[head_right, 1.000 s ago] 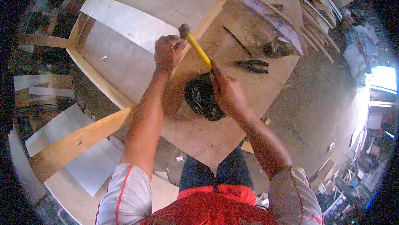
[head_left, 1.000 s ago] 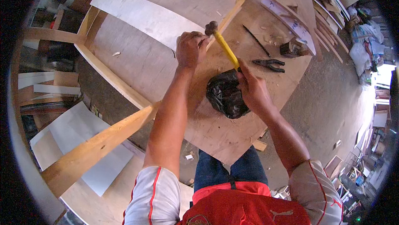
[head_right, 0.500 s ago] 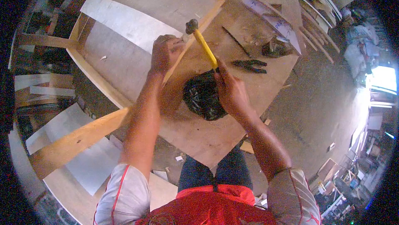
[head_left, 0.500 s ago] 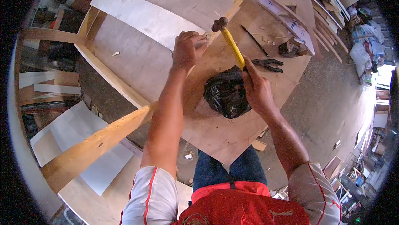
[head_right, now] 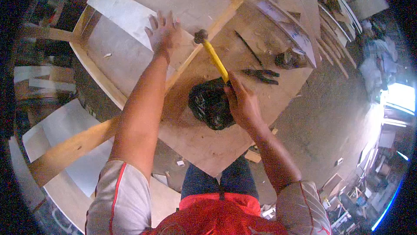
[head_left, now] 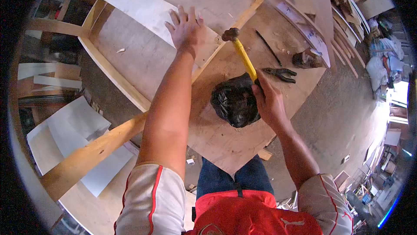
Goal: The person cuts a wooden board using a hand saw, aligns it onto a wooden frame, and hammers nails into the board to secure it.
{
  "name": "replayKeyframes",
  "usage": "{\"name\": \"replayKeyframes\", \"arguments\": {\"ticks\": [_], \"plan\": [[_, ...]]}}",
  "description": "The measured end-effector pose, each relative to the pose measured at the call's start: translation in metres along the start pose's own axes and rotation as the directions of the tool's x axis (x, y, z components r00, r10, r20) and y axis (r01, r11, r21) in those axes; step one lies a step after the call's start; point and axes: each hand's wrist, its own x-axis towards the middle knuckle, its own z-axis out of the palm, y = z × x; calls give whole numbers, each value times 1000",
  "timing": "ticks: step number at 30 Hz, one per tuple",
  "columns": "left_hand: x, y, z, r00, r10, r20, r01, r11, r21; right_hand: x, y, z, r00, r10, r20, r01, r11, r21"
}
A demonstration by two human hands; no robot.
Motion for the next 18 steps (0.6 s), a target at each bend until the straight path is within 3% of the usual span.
{"name": "replayKeyframes", "arguments": {"ticks": [6, 18], "plan": [[2, 0, -2, 1000, -11, 18, 10, 999, 41, 11, -13, -3, 996, 41, 82, -46, 997, 58], [0, 3, -3, 1000, -23, 8, 23, 999, 36, 19, -3, -1, 997, -8, 78, 8, 1000, -8]]}}
